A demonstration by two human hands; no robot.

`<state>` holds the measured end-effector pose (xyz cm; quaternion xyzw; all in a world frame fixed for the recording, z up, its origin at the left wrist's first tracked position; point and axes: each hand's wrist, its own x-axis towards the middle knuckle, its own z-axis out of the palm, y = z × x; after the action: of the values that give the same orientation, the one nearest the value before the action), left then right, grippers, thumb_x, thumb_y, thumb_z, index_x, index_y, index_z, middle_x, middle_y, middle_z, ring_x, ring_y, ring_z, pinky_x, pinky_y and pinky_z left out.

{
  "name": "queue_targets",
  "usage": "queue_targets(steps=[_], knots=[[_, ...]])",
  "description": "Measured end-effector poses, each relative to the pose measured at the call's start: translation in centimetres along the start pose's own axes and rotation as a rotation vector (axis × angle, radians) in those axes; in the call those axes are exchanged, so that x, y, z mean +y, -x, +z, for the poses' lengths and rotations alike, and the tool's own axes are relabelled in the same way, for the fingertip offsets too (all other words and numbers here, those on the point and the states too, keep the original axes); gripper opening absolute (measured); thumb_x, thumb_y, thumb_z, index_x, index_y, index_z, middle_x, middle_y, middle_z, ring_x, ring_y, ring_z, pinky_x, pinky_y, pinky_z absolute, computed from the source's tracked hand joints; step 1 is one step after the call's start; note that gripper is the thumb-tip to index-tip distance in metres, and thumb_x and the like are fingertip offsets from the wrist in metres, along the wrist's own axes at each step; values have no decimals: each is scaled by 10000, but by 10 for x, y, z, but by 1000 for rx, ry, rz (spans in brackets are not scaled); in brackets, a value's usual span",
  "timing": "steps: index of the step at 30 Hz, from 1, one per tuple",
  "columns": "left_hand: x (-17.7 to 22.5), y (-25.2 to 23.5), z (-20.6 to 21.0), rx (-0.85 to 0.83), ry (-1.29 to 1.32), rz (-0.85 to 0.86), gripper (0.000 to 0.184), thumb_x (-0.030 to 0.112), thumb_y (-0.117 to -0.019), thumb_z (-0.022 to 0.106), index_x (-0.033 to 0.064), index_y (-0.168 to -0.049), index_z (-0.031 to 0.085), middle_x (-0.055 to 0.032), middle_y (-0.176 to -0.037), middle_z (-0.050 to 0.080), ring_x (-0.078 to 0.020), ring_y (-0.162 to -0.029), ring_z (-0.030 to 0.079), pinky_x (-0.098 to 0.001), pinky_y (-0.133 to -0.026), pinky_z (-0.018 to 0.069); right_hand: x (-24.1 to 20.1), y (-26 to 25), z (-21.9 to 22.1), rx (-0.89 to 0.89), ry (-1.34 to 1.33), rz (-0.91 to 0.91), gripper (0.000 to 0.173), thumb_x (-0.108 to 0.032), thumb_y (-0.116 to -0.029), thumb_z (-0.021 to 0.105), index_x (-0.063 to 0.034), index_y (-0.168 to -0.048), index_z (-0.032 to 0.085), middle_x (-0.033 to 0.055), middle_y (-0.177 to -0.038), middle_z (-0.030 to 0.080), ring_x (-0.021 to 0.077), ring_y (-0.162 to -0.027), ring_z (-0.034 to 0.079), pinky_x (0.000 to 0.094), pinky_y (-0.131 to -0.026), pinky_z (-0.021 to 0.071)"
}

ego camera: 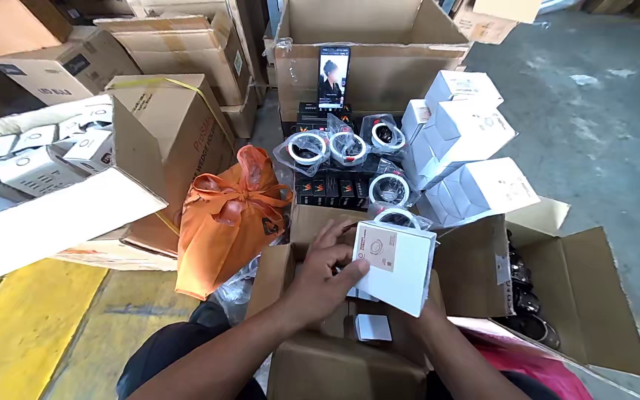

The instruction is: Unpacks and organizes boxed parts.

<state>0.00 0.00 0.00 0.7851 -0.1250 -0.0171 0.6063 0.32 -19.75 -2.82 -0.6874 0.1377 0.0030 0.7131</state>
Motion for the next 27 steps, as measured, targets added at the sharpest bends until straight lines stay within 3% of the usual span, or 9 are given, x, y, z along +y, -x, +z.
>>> queue_targets(steps=[4,7,9,11,13,17,21,25,27], knots=[[2,-8,-27,-68,-411,143,314,393,-1035,551,182,-994,780,-61,-1596,449,-281,-1560,234,-585,-1261,178,-1,-36,5,148,-367,118,434,-334,-1118,355,1,-1320,542,151,-1084,706,225,-962,719,422,-818,623],[-2,-10,-35,28,-849,434,178,253,-985,592,249,-984,769,-132,-1622,392,-399,-1560,187,-699,-1223,147,0,-47,4,178,-469,197,416,-367,-1108,387,-52,-1347,518,148,-1123,670,242,-957,694,429,-797,599],[-7,-8,-31,69,-862,522,161,164,-933,649,261,-983,769,-208,-1644,319,-451,-1559,141,-696,-1227,159,2,-44,8,168,-497,246,405,-381,-1109,372,-66,-1320,514,142,-1084,668,234,-907,691,410,-752,592],[-9,-3,-24,41,-743,479,199,144,-959,623,258,-1042,763,-255,-1655,261,-441,-1555,182,-596,-1226,298,1,-39,12,127,-524,307,441,-399,-1109,359,-64,-1354,509,157,-1143,668,258,-973,694,445,-801,596],[-9,3,-18,-37,-591,419,204,199,-1025,560,215,-1093,752,-287,-1631,287,-389,-1500,357,-495,-1157,445,1,-32,16,96,-529,343,479,-418,-1108,338,-49,-1333,542,167,-1146,683,276,-1012,695,485,-846,590],[-16,7,-15,-49,-477,434,528,476,-1086,357,122,-1025,745,-255,-1525,474,-294,-1297,600,-445,-1013,550,4,-24,26,43,-543,311,522,-409,-1117,265,-30,-1209,611,148,-1052,708,246,-981,697,470,-851,585],[-20,4,-11,126,-480,361,206,333,-976,679,159,-1025,777,-113,-1312,666,-155,-1083,701,-398,-882,616,10,-25,28,44,-501,288,509,-404,-1117,296,-18,-1221,612,154,-1071,710,252,-1002,698,461,-861,591],[-11,5,-13,83,-542,157,450,328,-892,748,104,-1275,674,-35,-1174,734,-123,-1061,710,-432,-902,607,14,-30,28,104,-467,275,473,-383,-1109,371,7,-1254,596,173,-1085,710,263,-999,707,466,-867,600],[-12,4,-17,69,-562,130,451,362,-880,743,83,-1228,677,-40,-1081,750,-151,-977,728,-472,-832,611,16,-30,28,112,-469,270,452,-358,-1104,408,18,-1301,564,185,-1117,702,266,-1018,706,463,-880,601]])
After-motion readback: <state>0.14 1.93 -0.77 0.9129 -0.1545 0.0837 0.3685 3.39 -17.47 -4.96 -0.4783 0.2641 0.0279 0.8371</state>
